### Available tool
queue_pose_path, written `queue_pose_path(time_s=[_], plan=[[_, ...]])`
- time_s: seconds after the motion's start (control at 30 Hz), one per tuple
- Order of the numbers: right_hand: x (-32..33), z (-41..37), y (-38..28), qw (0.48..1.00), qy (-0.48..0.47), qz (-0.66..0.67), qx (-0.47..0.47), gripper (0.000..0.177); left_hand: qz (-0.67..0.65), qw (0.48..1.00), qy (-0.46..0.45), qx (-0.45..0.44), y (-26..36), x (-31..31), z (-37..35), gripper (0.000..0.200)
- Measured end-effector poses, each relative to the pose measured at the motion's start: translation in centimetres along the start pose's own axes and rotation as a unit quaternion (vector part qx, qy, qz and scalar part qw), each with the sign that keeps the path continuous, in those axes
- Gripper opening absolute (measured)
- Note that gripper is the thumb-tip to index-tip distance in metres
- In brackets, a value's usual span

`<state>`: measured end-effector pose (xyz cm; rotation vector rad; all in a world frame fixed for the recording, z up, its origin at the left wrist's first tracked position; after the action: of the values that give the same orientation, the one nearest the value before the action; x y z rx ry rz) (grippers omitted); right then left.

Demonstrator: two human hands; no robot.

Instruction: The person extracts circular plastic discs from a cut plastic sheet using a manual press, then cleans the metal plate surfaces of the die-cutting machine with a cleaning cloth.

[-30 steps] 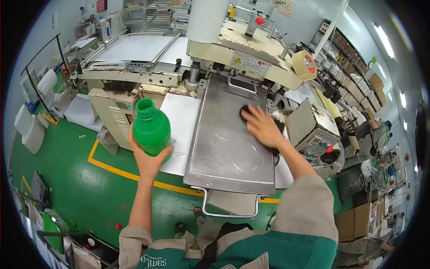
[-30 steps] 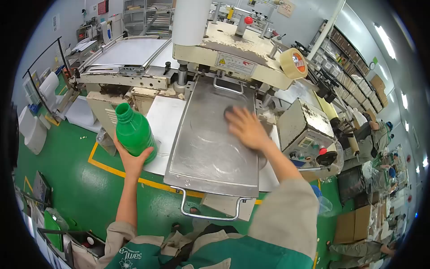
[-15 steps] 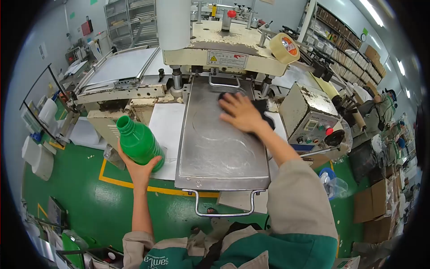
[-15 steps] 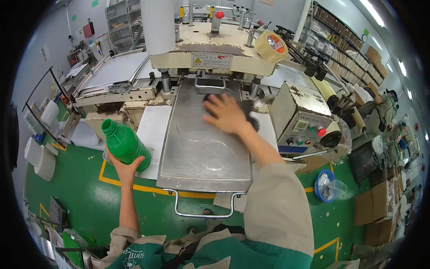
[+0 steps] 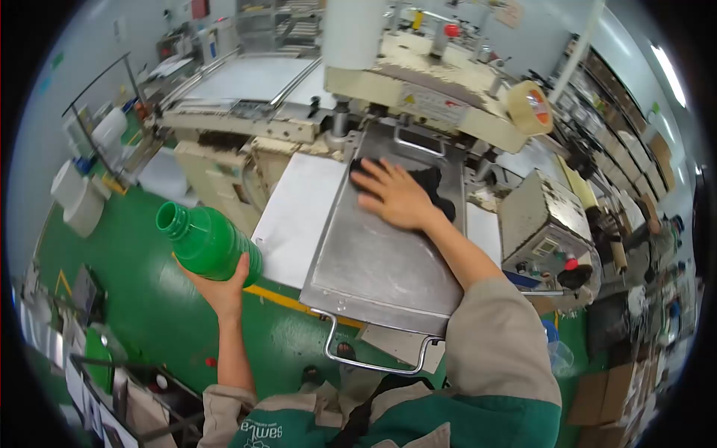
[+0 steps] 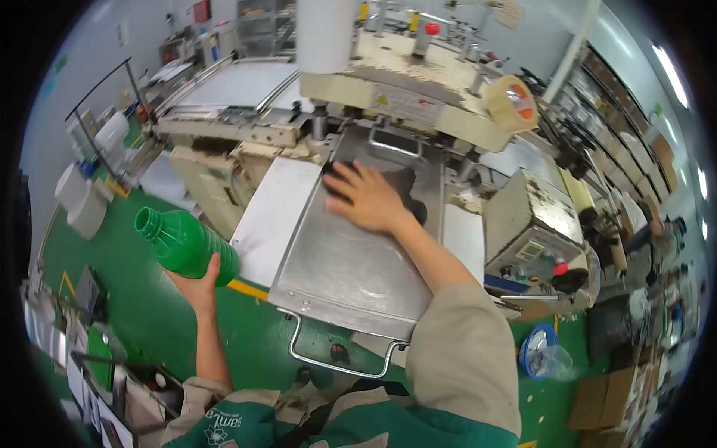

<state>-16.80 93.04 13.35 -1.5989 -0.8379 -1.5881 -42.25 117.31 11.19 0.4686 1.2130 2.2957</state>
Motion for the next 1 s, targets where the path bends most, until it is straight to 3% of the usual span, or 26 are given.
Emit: queue_pose_path(time_s=[0.03,0.07,0.1,0.13,0.17,0.2,0.23,0.27,0.3,0.37,0.43,0.57,0.63,0.7,0.8,0.83,0.9,0.97,1.0], plan=[[0.0,-2.2,-5.1,0.996,-0.004,0.000,0.088,0.053,0.013,1.000,0.028,0.004,-0.2,1.7,-0.5,0.084],[0.5,-4.7,-7.4,0.995,-0.030,0.001,0.095,0.051,-0.016,0.999,0.039,0.008,-0.3,3.0,-1.0,0.083],[1.1,-6.6,-7.9,0.990,-0.058,-0.005,0.126,0.050,-0.007,0.996,0.074,0.037,-0.5,4.7,-1.7,0.095],[1.1,-6.7,-5.9,0.993,-0.068,0.008,0.101,0.048,0.024,0.992,0.094,0.076,-0.8,6.5,-2.8,0.098],[1.5,-6.5,-3.2,0.994,-0.032,-0.052,0.085,0.047,0.194,0.972,0.104,0.081,-0.8,8.6,-4.2,0.102],[1.0,-5.8,3.1,0.999,-0.003,-0.029,-0.024,0.045,0.139,0.980,0.119,0.077,-0.9,10.0,-5.4,0.106],[0.4,-4.0,8.0,0.996,0.019,-0.065,-0.061,0.043,0.220,0.963,0.147,0.058,1.1,11.5,-6.4,0.107],[-0.1,-1.6,11.8,0.994,-0.027,0.025,-0.102,0.044,0.209,0.961,0.166,0.069,0.7,13.2,-7.7,0.107],[-0.7,0.4,12.9,0.996,-0.017,0.047,-0.078,0.046,0.191,0.962,0.178,0.079,-0.1,14.8,-9.6,0.107],[-1.3,1.9,7.1,0.998,-0.017,-0.053,-0.042,0.047,0.198,0.952,0.208,0.109,-1.7,18.0,-12.9,0.107],[-0.6,0.1,-3.3,0.998,-0.033,-0.032,0.043,0.049,0.165,0.945,0.232,0.159,-3.7,20.6,-16.3,0.106],[-1.8,-2.9,-13.7,0.995,-0.060,-0.001,0.080,0.047,0.179,0.917,0.285,0.212,-7.4,26.9,-20.6,0.105],[-1.5,-4.6,-18.7,0.998,-0.047,0.031,0.040,0.040,0.155,0.912,0.301,0.233,-9.2,30.3,-22.4,0.105],[0.6,-5.7,-25.8,0.989,0.045,0.081,0.119,0.031,0.168,0.904,0.309,0.245,-10.9,34.0,-24.0,0.104],[-0.6,-4.1,-34.1,0.978,0.031,0.053,0.197,0.030,0.186,0.893,0.313,0.265,-13.6,39.5,-26.6,0.101],[-2.7,-2.5,-33.1,0.980,0.061,0.173,0.082,0.030,0.186,0.887,0.326,0.269,-14.8,41.6,-27.3,0.101],[-10.0,2.6,-38.2,0.937,-0.113,0.319,0.088,0.033,0.180,0.881,0.328,0.291,-17.2,44.3,-29.3,0.101],[-17.7,7.2,-47.2,0.906,-0.124,0.387,0.114,0.024,0.203,0.869,0.333,0.305,-20.8,46.9,-32.2,0.102],[-24.6,9.9,-50.1,0.873,-0.174,0.448,0.090,0.020,0.195,0.867,0.340,0.308,-22.7,47.9,-33.9,0.103]])
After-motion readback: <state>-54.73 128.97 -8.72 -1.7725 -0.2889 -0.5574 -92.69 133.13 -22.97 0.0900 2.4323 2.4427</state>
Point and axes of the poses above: each hand's wrist, its own z-axis towards the middle knuckle, its own x-axis out of the back of the hand, y = z × x, the point moved 8 cm from there along z, towards the middle knuckle, and after that the axes turned 10 degrees about -y, right-handed, at the moved point
